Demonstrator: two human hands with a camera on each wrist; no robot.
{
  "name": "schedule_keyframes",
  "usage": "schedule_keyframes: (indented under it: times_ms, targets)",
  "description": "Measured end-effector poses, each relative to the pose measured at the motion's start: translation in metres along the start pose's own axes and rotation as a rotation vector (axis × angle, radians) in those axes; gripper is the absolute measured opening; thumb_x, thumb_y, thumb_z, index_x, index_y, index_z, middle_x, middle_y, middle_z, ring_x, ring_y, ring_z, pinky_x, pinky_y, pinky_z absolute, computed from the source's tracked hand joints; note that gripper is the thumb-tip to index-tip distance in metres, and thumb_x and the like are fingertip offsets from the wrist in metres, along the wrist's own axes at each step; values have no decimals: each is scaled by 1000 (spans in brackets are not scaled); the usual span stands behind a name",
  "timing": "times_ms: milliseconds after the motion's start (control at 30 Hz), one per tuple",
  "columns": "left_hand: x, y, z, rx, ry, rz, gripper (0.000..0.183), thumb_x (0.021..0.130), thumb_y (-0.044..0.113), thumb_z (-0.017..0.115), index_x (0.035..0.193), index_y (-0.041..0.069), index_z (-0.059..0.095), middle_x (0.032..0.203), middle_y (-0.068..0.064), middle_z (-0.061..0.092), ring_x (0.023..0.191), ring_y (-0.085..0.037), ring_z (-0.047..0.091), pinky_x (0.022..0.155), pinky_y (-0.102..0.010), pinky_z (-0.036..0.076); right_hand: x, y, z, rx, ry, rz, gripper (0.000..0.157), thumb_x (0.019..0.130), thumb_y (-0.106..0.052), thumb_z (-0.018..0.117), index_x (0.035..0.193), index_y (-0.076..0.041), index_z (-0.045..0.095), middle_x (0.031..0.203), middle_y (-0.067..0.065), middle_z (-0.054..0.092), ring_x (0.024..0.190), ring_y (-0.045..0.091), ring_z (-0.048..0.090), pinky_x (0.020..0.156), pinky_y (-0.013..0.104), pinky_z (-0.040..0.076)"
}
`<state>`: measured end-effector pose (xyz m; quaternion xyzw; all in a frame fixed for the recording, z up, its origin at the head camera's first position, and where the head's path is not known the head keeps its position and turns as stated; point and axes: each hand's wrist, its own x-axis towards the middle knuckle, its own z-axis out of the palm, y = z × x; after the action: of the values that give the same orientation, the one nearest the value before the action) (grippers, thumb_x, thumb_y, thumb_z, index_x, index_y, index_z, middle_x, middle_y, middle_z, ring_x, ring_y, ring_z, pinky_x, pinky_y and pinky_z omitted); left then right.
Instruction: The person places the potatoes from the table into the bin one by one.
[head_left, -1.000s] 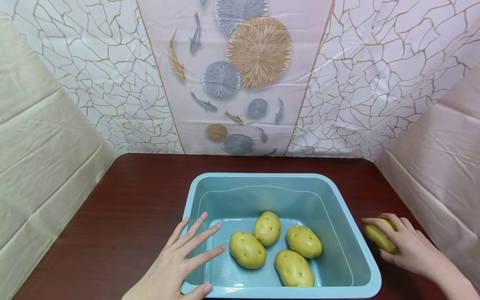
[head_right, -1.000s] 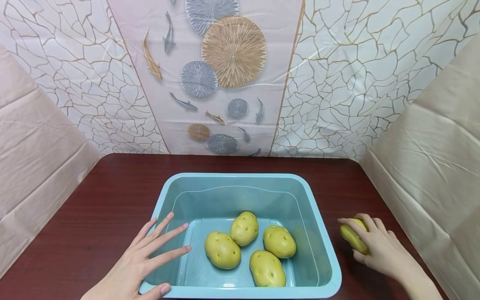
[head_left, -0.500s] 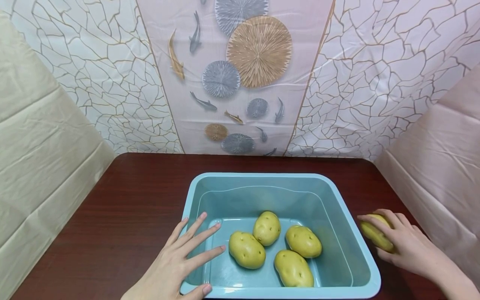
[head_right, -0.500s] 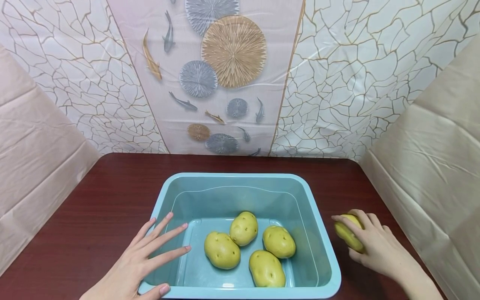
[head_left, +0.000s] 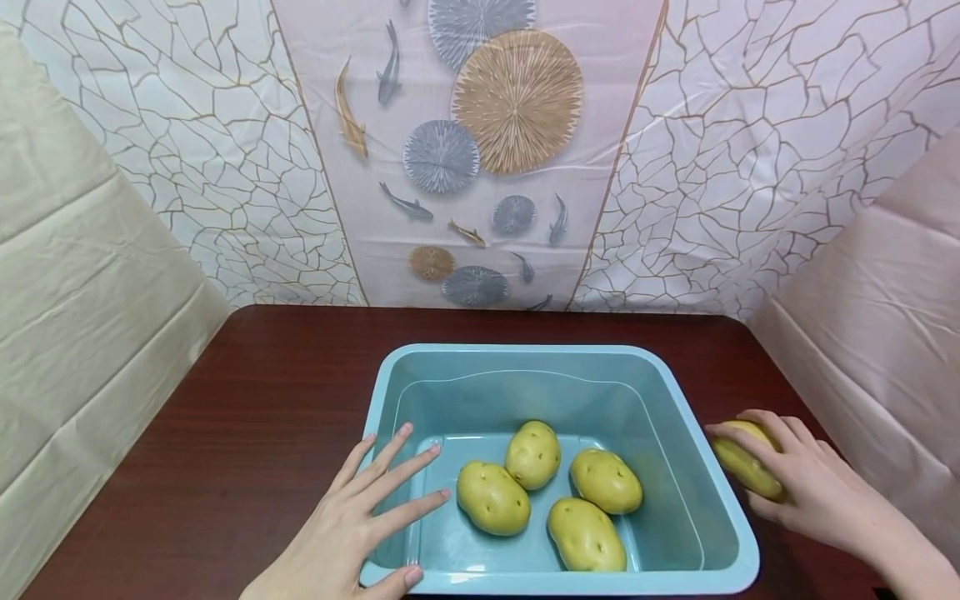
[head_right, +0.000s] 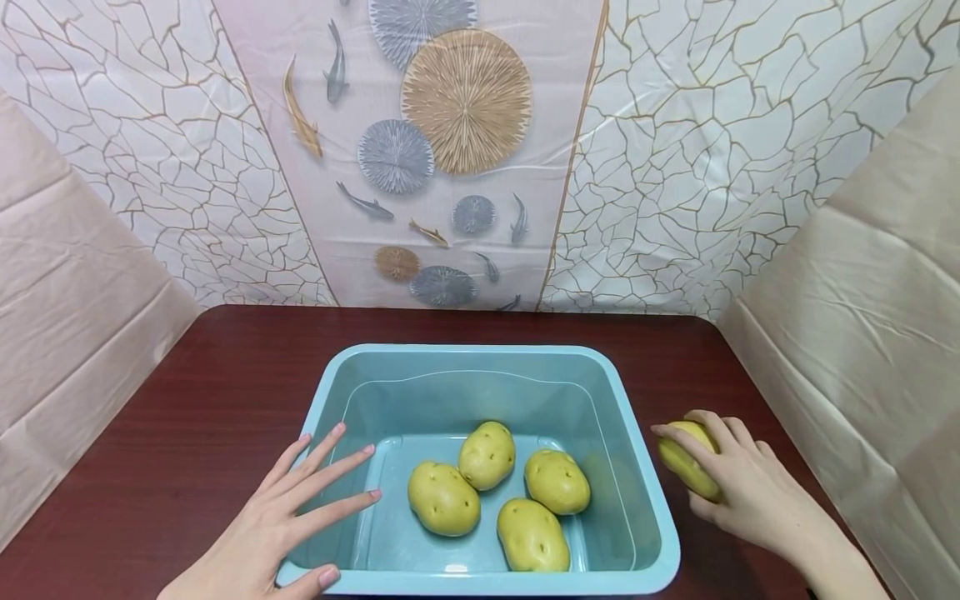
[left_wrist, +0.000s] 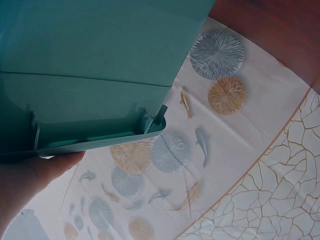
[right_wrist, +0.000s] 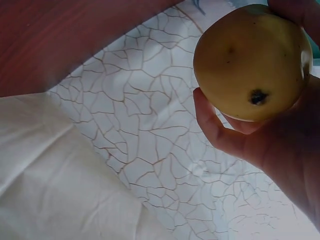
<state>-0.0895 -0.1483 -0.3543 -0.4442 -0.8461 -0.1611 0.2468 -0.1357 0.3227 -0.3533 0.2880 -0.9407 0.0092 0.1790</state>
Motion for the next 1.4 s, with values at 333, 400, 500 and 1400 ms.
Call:
schedule_keyframes:
  times_ms: [333, 400, 500, 1400]
  targets:
    - [-1, 0, 0, -3, -1, -8, 47, 88, 49, 41, 127, 24, 49, 143, -6, 34, 135, -34, 21, 111, -39, -4, 9, -4, -11, 18, 40, -59, 71, 50, -23, 69, 119, -25, 54, 111, 1, 47, 92, 17, 41, 74, 28, 26]
    - [0, 0, 0, -7, 1, -9, 47, 88, 49, 41, 127, 24, 49, 143, -6, 34, 135, -34, 21, 111, -39, -4, 10, -5, -14, 22, 41, -64, 68, 52, -25, 66, 119, -24, 54, 111, 1, 48, 93, 17, 41, 75, 27, 25]
    - [0, 1, 0, -10, 3, -8, 47, 88, 49, 40, 127, 24, 50, 143, -6, 34, 135, -34, 21, 111, -39, -3, 13, -7, -18, 14, 41, -65, 68, 52, -26, 66, 119, -24, 54, 111, 1, 48, 93, 17, 41, 73, 29, 28]
    - [1, 2, -1, -22, 6, -25, 46, 88, 49, 41, 125, 25, 51, 142, -5, 35, 135, -34, 22, 111, -38, -4, 35, -20, -44, -9, 59, -107, 54, 72, -47, 60, 121, -26, 52, 114, 4, 47, 94, 21, 43, 63, 38, 38]
